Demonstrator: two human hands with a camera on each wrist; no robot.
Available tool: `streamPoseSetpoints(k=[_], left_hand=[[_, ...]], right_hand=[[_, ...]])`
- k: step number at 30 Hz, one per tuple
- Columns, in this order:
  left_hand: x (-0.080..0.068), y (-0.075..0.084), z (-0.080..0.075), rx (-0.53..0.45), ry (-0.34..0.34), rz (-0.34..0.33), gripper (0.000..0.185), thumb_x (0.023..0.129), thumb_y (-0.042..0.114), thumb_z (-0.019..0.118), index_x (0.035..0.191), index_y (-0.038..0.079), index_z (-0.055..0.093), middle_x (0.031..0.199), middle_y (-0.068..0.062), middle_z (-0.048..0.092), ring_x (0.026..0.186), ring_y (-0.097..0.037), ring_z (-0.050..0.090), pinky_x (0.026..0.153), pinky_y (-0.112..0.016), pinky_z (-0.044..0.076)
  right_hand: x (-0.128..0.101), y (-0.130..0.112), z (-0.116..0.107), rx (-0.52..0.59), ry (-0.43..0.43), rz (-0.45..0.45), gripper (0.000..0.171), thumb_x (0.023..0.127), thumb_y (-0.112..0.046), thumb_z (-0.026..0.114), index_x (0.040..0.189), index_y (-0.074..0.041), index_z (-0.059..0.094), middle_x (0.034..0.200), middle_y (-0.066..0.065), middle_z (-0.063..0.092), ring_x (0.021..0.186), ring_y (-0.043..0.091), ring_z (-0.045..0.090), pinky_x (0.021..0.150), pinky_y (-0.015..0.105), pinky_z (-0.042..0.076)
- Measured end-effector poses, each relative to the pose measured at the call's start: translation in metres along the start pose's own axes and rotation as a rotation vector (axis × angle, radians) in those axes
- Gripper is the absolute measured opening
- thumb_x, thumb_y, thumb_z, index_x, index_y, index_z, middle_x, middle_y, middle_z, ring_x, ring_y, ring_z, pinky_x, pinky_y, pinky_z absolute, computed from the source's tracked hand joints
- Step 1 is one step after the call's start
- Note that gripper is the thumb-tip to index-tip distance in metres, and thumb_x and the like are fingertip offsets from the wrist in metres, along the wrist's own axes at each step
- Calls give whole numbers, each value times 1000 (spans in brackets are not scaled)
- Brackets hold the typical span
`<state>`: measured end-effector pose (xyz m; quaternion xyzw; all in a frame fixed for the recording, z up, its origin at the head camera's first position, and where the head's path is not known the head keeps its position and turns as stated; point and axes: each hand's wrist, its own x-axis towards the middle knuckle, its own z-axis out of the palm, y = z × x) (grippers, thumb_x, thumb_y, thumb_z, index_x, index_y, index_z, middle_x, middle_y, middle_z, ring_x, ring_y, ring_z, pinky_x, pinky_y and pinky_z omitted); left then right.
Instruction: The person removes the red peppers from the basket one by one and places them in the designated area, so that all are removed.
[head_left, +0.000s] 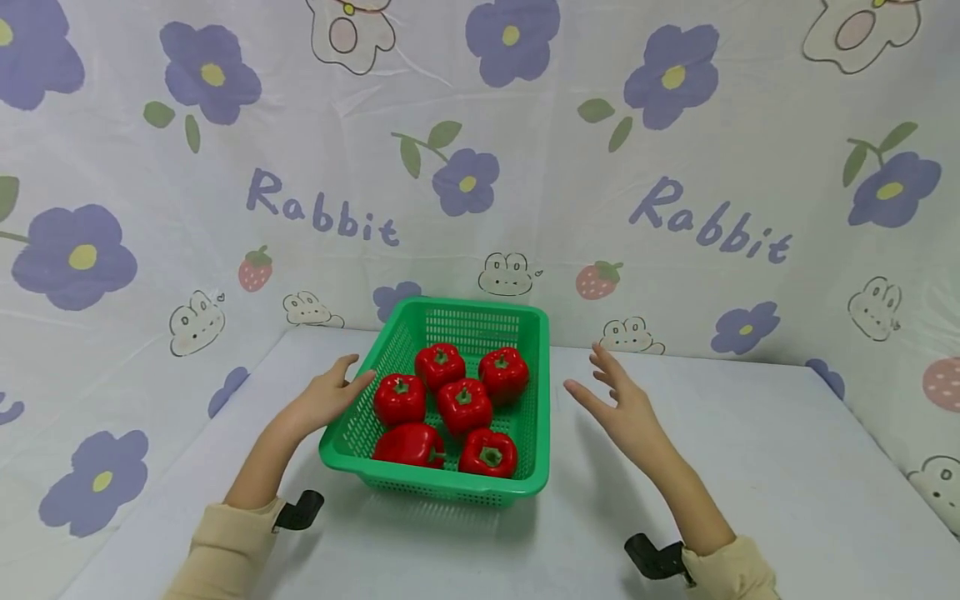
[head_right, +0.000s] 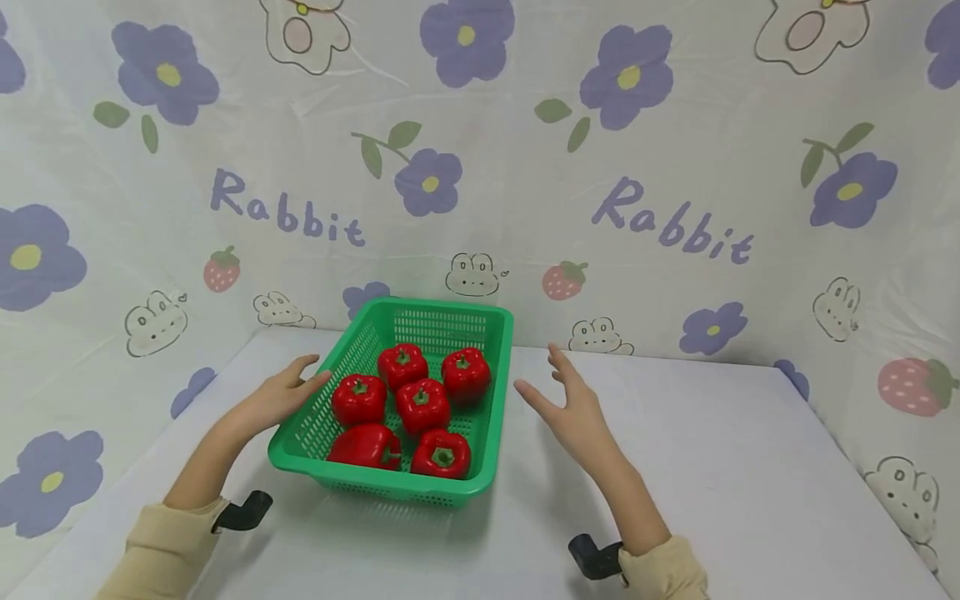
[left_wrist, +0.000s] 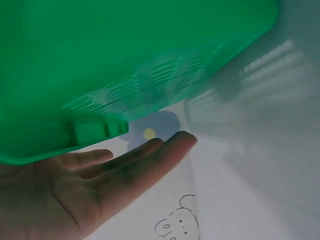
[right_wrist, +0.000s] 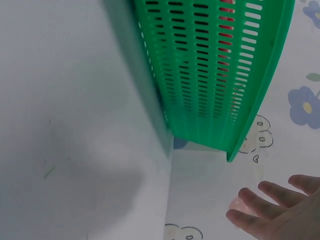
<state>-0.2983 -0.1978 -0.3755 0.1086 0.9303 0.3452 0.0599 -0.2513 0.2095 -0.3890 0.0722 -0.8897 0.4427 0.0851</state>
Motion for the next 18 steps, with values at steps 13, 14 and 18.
streamPoseSetpoints(k=[13, 14, 18], left_hand=[[-2, -8, 6, -86, 19, 35, 59, 105, 28, 40, 152, -2, 18, 127, -38, 55, 95, -34, 70, 76, -41, 58], [-2, -8, 6, -90, 20, 37, 59, 105, 27, 40, 152, -2, 18, 126, -37, 56, 93, -33, 71, 75, -40, 58], [-2, -9, 7, -98, 24, 43, 57, 105, 24, 40, 152, -2, 19, 125, -37, 56, 91, -30, 70, 76, -39, 57]], right_hand=[[1, -18, 12, 77, -23, -7, 81, 93, -51, 59, 157, -20, 19, 158, 11, 33, 145, 33, 34, 115, 55, 27], [1, -19, 13, 86, -26, -8, 81, 93, -51, 59, 157, -20, 19, 158, 11, 33, 145, 33, 33, 116, 55, 27], [2, -24, 17, 108, -30, -16, 81, 93, -49, 61, 157, -21, 19, 158, 11, 33, 146, 33, 32, 116, 55, 26]])
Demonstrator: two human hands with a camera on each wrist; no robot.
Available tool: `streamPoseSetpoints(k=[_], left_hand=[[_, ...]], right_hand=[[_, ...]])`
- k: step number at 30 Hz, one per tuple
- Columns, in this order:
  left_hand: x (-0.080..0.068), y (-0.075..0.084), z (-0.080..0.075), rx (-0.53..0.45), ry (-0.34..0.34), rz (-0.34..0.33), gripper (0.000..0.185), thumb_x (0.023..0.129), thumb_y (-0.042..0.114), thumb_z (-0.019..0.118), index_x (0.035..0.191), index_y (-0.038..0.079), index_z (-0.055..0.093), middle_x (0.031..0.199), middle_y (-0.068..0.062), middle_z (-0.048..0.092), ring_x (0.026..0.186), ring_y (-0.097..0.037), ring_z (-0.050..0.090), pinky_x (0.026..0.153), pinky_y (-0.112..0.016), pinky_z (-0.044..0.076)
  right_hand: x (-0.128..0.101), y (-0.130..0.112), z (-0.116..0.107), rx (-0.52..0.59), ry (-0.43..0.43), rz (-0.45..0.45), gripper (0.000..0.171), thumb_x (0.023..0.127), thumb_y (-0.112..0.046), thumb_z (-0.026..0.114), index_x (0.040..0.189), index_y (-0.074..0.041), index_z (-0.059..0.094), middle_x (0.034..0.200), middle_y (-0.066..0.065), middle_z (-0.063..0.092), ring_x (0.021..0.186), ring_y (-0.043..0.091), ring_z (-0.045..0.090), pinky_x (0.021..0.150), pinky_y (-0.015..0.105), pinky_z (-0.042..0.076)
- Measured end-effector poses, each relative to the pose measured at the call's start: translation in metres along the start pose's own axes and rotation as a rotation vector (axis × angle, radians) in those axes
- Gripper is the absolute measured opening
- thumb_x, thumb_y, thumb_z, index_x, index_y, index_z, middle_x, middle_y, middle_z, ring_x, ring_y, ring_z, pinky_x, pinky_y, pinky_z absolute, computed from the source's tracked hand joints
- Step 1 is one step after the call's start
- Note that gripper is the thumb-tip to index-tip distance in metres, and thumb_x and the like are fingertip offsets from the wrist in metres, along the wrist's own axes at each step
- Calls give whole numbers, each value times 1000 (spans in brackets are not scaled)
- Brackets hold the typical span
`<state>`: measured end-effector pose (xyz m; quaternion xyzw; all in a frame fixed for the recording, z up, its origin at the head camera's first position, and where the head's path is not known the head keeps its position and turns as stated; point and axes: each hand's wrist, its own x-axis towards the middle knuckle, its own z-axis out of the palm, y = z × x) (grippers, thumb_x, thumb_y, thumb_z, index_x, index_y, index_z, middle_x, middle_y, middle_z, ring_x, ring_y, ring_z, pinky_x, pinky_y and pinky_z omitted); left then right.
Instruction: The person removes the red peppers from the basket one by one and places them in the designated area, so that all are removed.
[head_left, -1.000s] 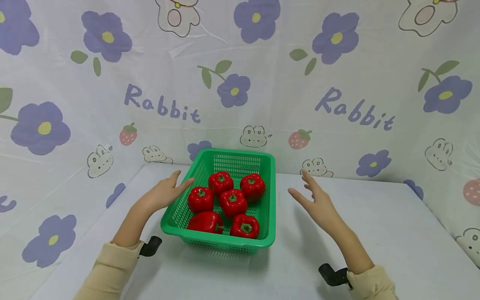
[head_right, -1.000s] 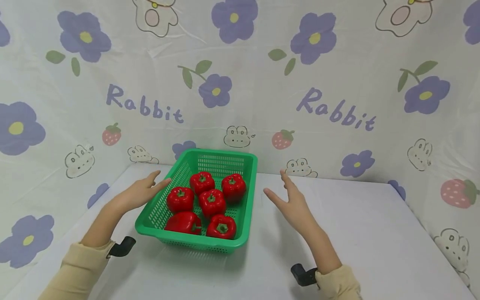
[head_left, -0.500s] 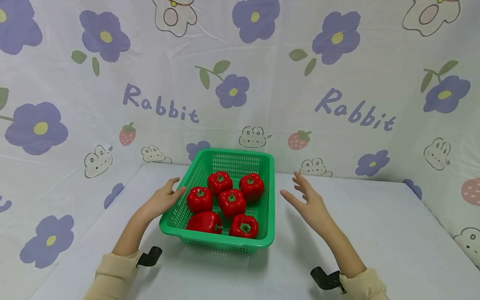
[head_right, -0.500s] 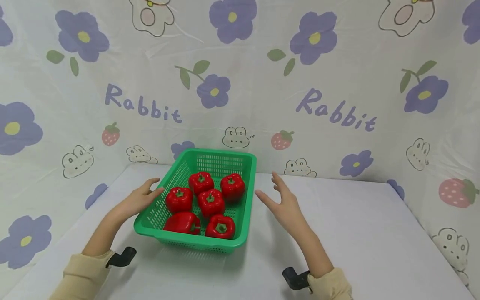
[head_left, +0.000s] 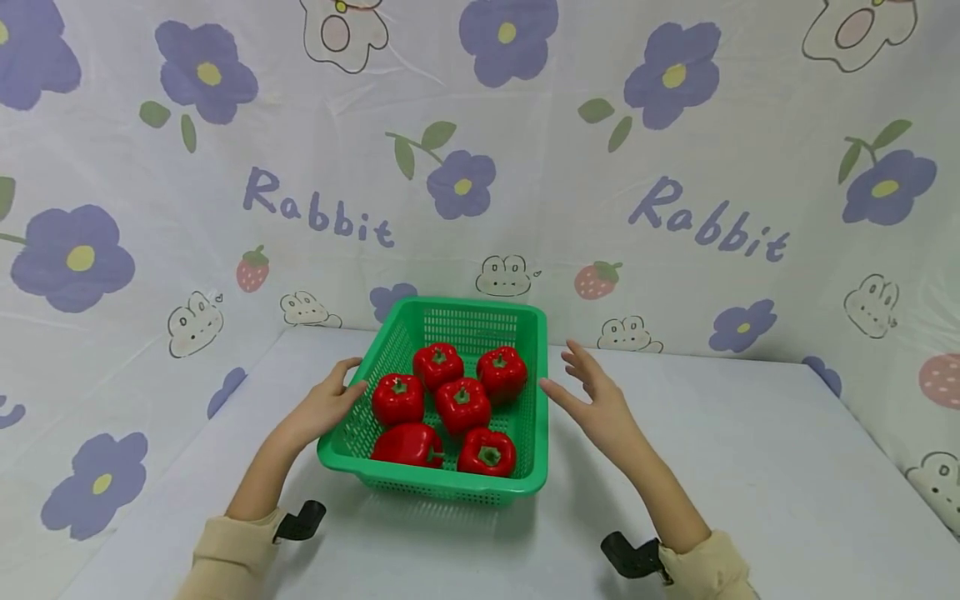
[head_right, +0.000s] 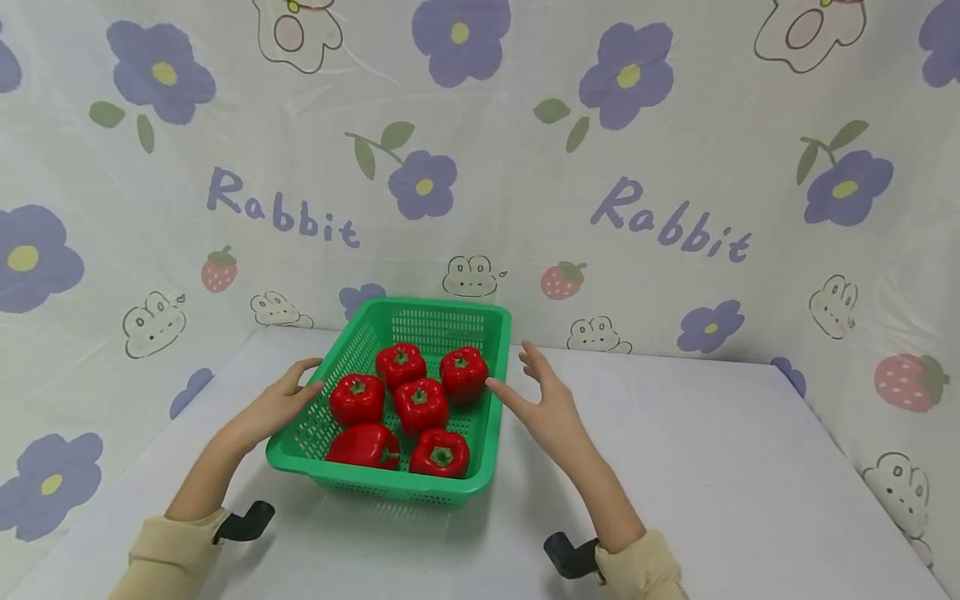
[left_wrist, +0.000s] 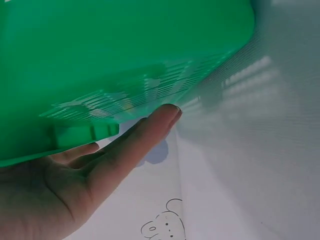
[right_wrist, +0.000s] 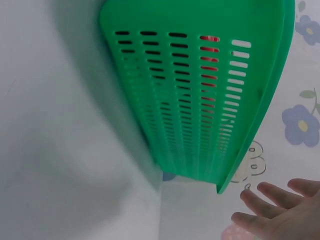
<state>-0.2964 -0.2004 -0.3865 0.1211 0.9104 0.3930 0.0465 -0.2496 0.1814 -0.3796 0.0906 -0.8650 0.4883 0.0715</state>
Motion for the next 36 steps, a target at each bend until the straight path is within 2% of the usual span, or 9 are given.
streamPoseSetpoints(k=[7, 15, 22, 36], left_hand=[[-3, 1, 1, -9, 2, -2, 55, 105, 21, 39, 152, 0, 19, 131, -35, 53, 92, -29, 69, 79, -40, 56], [-1, -3, 4, -7, 23, 6, 53, 105, 22, 38, 152, 2, 20, 136, -33, 50, 98, -31, 66, 81, -41, 55], [0, -5, 5, -12, 28, 4, 53, 105, 23, 38, 152, 5, 20, 138, -33, 48, 101, -33, 65, 82, -42, 54], [-1, -4, 5, -34, 31, -8, 54, 105, 24, 37, 153, 6, 19, 136, -33, 50, 92, -28, 68, 77, -39, 56]], right_hand=[[2, -12, 8, 39, -5, 3, 82, 92, -48, 62, 157, -22, 19, 158, 9, 34, 147, 31, 30, 112, 55, 32], [6, -28, 21, 127, -21, -22, 83, 92, -41, 65, 157, -18, 19, 156, 8, 37, 145, 29, 34, 118, 45, 27], [11, -35, 33, 185, -36, -22, 80, 92, -38, 66, 156, -19, 21, 155, 9, 39, 143, 32, 37, 114, 48, 33], [11, -48, 55, 243, -98, -2, 80, 91, -33, 69, 155, -17, 24, 154, 14, 39, 144, 32, 36, 115, 47, 33]])
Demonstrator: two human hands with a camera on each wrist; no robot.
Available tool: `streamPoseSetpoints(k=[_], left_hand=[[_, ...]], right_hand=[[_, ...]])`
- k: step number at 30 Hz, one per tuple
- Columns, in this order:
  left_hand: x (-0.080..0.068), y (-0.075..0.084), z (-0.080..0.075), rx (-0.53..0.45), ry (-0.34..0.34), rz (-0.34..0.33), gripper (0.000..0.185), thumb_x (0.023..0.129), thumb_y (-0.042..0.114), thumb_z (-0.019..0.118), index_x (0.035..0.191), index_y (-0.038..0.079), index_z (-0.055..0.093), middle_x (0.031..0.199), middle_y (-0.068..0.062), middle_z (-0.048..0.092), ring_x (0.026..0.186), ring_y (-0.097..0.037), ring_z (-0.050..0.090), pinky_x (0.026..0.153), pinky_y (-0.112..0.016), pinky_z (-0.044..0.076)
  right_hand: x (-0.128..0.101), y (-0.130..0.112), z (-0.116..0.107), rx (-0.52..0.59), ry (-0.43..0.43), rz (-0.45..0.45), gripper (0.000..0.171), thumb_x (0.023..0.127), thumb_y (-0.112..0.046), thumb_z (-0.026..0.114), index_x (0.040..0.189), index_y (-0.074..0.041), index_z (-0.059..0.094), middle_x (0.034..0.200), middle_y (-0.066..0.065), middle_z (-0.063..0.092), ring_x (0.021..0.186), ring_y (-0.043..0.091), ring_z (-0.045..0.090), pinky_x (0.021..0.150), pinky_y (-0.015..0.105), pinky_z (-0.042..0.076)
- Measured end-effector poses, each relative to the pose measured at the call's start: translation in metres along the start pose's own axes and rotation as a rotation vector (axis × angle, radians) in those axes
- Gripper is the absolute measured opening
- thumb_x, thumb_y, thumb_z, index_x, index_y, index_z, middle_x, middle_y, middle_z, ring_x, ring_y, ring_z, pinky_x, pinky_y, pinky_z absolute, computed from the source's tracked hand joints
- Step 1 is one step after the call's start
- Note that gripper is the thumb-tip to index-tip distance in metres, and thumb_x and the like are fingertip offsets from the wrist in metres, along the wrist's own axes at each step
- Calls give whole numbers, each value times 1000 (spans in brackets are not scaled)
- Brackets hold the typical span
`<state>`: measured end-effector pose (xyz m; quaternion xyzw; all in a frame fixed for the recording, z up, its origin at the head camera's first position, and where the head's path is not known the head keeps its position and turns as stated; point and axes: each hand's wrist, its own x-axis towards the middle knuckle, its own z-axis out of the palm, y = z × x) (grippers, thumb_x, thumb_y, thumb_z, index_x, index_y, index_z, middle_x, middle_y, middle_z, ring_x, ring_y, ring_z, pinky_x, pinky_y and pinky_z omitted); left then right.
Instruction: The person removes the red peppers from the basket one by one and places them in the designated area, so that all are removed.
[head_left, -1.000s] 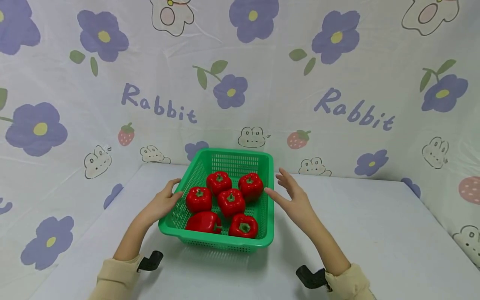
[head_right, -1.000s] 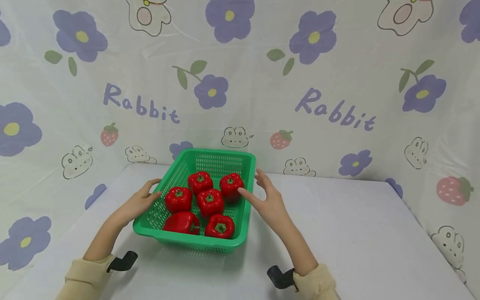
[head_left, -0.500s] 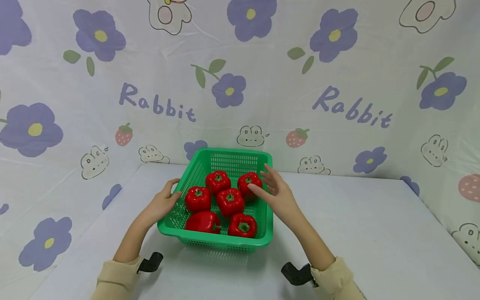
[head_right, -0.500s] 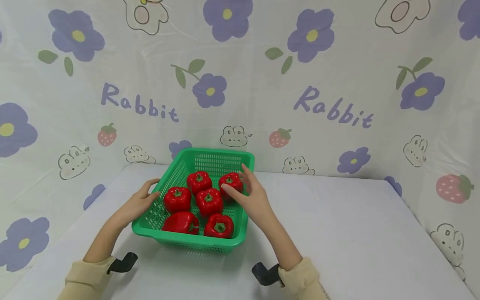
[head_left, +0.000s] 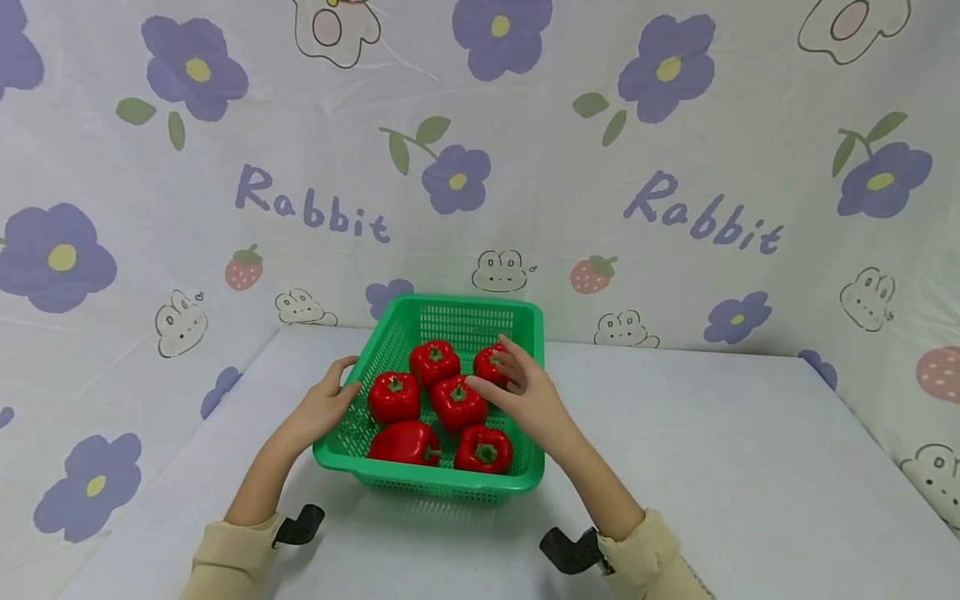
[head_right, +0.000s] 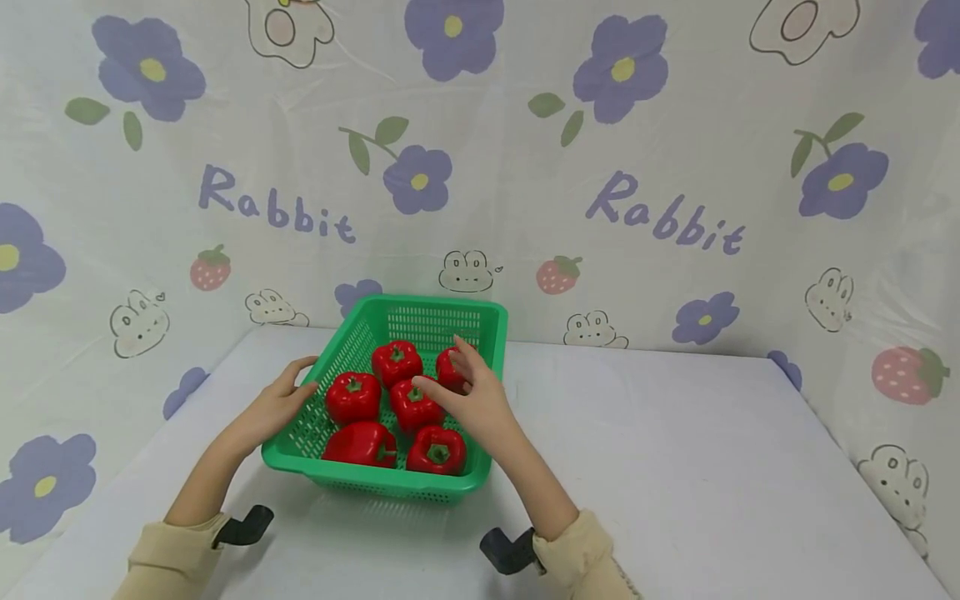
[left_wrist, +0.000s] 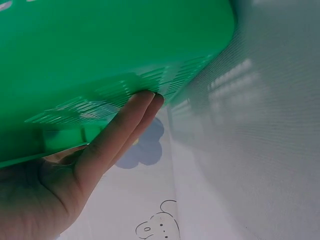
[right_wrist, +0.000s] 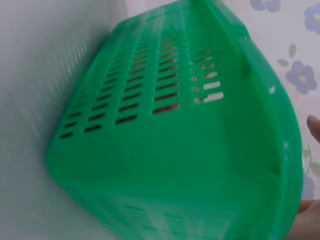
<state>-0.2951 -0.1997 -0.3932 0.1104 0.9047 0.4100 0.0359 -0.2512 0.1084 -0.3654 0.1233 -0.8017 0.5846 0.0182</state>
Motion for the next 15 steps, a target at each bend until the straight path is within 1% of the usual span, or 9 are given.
streamPoseSetpoints(k=[7, 9, 12, 15], left_hand=[[1, 1, 0, -3, 2, 2, 54, 106, 24, 37, 153, 6, 19, 135, -33, 50, 90, -27, 68, 74, -37, 56], [1, 2, 0, -6, 2, -1, 54, 106, 25, 37, 153, 6, 19, 134, -33, 51, 88, -27, 68, 72, -36, 55], [0, 2, 0, 0, 5, 0, 54, 105, 24, 37, 153, 6, 20, 135, -33, 51, 90, -27, 67, 73, -36, 54], [0, 2, 1, 4, 7, -1, 54, 105, 24, 37, 153, 6, 20, 135, -32, 51, 90, -27, 67, 73, -36, 55]], right_hand=[[0, -4, 10, -24, 6, 63, 78, 89, -38, 70, 153, -19, 30, 151, 13, 43, 139, 33, 42, 102, 49, 47], [1, -3, 12, -32, 12, 76, 78, 88, -38, 71, 153, -18, 32, 151, 13, 44, 139, 33, 43, 100, 49, 49], [2, -2, 15, -38, 12, 85, 79, 88, -39, 71, 152, -15, 33, 151, 13, 44, 138, 33, 44, 99, 48, 49], [4, -1, 17, -47, 13, 94, 79, 87, -41, 71, 152, -15, 34, 150, 12, 45, 137, 32, 44, 99, 48, 49]])
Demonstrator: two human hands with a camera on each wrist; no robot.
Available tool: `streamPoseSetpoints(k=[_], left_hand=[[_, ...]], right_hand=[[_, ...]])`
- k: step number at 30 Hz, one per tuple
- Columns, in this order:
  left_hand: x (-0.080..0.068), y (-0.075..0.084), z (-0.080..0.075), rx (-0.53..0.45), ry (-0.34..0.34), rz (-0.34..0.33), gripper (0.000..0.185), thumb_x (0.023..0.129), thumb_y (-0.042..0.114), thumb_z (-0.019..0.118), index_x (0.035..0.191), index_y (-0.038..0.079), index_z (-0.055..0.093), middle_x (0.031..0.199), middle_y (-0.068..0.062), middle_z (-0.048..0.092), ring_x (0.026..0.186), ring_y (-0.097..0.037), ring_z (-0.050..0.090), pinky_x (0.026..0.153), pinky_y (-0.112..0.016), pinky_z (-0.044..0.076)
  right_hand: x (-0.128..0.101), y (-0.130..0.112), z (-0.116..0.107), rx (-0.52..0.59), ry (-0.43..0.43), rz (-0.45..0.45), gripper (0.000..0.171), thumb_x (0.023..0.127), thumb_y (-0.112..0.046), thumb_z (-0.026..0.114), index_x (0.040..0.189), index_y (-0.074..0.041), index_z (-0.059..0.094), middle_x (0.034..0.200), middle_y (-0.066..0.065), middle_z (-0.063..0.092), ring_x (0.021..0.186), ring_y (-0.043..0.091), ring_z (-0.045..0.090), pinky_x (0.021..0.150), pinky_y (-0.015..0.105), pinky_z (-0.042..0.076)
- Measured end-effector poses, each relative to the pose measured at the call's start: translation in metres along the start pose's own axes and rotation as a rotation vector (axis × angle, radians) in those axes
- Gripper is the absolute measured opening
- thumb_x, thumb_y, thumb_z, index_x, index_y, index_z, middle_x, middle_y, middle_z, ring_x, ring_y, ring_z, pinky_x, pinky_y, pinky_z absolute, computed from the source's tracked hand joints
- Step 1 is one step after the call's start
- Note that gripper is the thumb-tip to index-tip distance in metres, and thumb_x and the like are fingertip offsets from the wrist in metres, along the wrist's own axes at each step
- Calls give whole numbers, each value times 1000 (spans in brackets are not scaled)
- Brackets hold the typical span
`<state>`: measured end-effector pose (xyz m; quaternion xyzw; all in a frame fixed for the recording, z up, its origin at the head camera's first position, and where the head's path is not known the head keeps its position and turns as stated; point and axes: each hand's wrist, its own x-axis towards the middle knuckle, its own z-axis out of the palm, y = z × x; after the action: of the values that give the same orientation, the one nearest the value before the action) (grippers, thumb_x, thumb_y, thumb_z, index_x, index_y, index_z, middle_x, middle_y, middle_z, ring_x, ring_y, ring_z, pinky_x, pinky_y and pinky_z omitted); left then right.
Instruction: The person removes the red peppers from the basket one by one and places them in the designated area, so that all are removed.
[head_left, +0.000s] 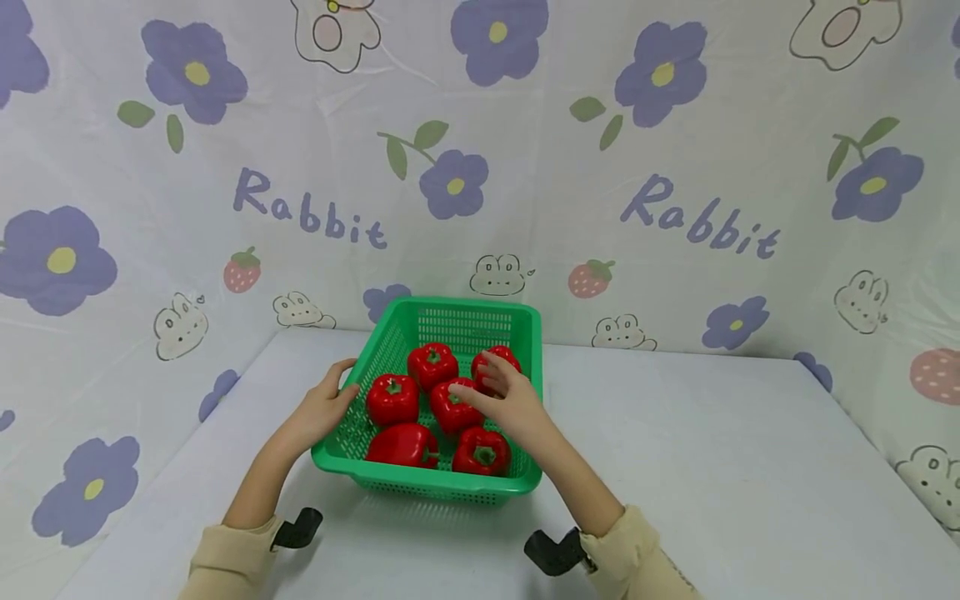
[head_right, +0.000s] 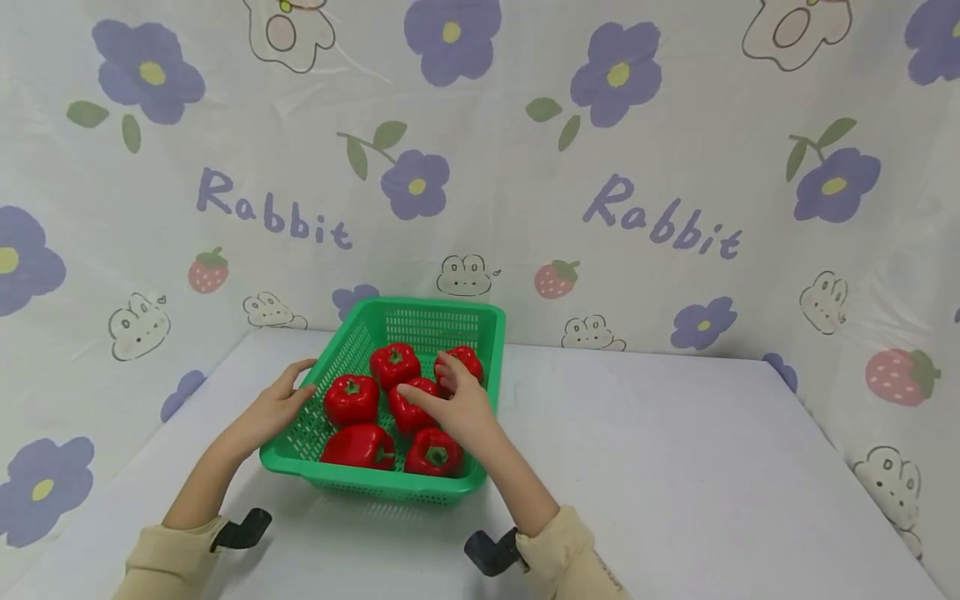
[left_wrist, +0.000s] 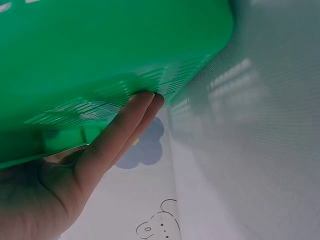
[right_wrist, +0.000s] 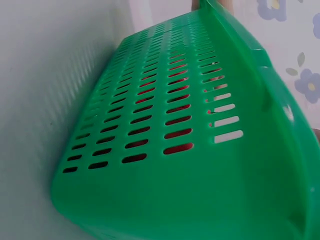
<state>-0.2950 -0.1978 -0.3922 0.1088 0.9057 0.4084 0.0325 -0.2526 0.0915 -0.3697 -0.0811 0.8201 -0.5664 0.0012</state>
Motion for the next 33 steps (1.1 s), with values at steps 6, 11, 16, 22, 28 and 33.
streamPoseSetpoints(k=[6, 11, 16, 22, 28, 33], left_hand=[[2, -2, 1, -5, -3, -5, 54, 105, 25, 37, 153, 6, 20, 132, -32, 52, 85, -24, 68, 71, -36, 56], [1, -1, 1, -5, 0, -1, 54, 105, 25, 36, 153, 6, 19, 133, -33, 52, 86, -26, 69, 70, -36, 57], [-1, 1, 1, -3, 3, 5, 54, 105, 24, 37, 153, 5, 19, 134, -34, 50, 84, -26, 69, 69, -36, 57], [0, 2, 0, 2, 2, 1, 54, 105, 25, 37, 153, 6, 20, 135, -34, 50, 87, -27, 69, 71, -37, 56], [-1, 3, -1, 12, -4, -3, 54, 106, 25, 36, 153, 6, 19, 138, -33, 49, 93, -29, 67, 76, -39, 55], [-2, 2, 0, 6, -7, -9, 54, 106, 25, 36, 154, 6, 19, 136, -33, 49, 89, -27, 68, 74, -37, 55]], right_hand=[[2, 0, 4, -11, 18, 15, 78, 86, -41, 72, 150, -13, 37, 148, 13, 47, 136, 32, 46, 99, 48, 49], [4, -1, 7, -30, 10, 30, 79, 87, -42, 71, 149, -8, 37, 150, 14, 46, 138, 33, 44, 102, 48, 47], [5, -4, 9, -54, 0, 44, 80, 87, -42, 70, 149, -5, 36, 151, 15, 44, 139, 34, 43, 104, 49, 45], [8, -8, 9, -68, 1, 86, 81, 87, -41, 71, 149, -2, 36, 151, 16, 44, 139, 34, 42, 103, 51, 46], [13, -11, 7, -87, -9, 137, 81, 86, -41, 71, 147, 0, 37, 149, 18, 45, 137, 35, 43, 101, 51, 47], [17, -15, 5, -137, -28, 167, 82, 85, -42, 71, 146, 2, 39, 146, 20, 48, 133, 36, 46, 99, 51, 49]])
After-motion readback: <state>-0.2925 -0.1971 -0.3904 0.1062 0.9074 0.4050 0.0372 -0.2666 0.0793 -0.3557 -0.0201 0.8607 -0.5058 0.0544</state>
